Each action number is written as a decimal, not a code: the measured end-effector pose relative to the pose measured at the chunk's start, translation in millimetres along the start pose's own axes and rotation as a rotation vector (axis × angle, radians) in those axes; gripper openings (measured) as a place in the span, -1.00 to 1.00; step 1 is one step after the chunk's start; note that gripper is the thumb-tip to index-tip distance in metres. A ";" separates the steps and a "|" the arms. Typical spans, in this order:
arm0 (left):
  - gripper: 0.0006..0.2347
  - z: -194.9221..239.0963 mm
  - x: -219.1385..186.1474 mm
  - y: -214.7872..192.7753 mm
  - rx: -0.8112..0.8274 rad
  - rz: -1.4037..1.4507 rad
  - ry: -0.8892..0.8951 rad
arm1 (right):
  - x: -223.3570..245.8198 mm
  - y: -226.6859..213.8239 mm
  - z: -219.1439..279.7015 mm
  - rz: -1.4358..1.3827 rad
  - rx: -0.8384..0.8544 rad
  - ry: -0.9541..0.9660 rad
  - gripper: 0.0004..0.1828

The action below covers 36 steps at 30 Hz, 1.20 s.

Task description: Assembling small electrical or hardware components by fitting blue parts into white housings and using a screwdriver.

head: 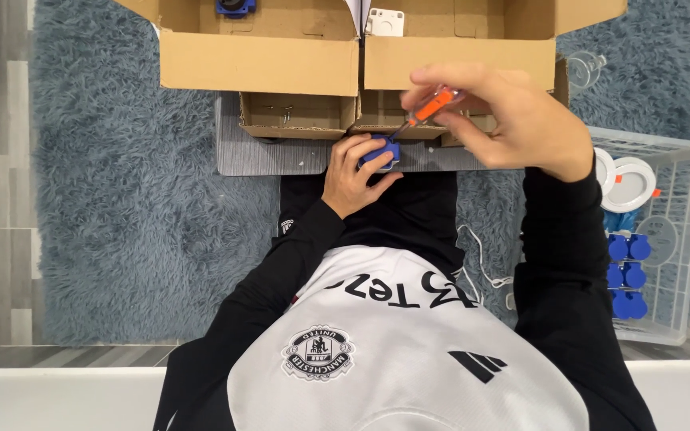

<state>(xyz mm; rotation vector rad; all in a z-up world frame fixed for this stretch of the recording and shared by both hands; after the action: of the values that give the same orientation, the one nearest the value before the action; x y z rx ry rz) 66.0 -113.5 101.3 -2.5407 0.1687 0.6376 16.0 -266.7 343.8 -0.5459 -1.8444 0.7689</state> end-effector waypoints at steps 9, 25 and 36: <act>-0.49 -0.6 -0.3 -0.5 0.011 0.000 0.000 | -20.4 18.0 15.6 0.664 -0.415 -0.099 -0.24; -0.51 1.1 3.2 -2.0 0.039 0.024 -0.045 | -13.9 21.0 17.2 0.508 -0.565 -0.105 -0.39; -0.70 -6.2 -0.1 -7.6 0.016 0.063 -0.056 | -70.6 118.0 -23.2 0.144 -0.479 -0.200 -0.27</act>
<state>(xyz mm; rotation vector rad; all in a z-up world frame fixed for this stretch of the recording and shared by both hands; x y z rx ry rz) 70.2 -110.1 109.5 -2.5076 0.2339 0.7280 66.6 -226.4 220.3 -0.9428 -2.2079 0.4822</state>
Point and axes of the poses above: each hand's wrist, its own z-axis away from the middle knuckle, its own y-axis out of the palm, x = y × z, the point moved 7 cm from there along -z, towards the middle knuckle, and after that the axes turned 7 degrees about z, right-handed, at the moved point
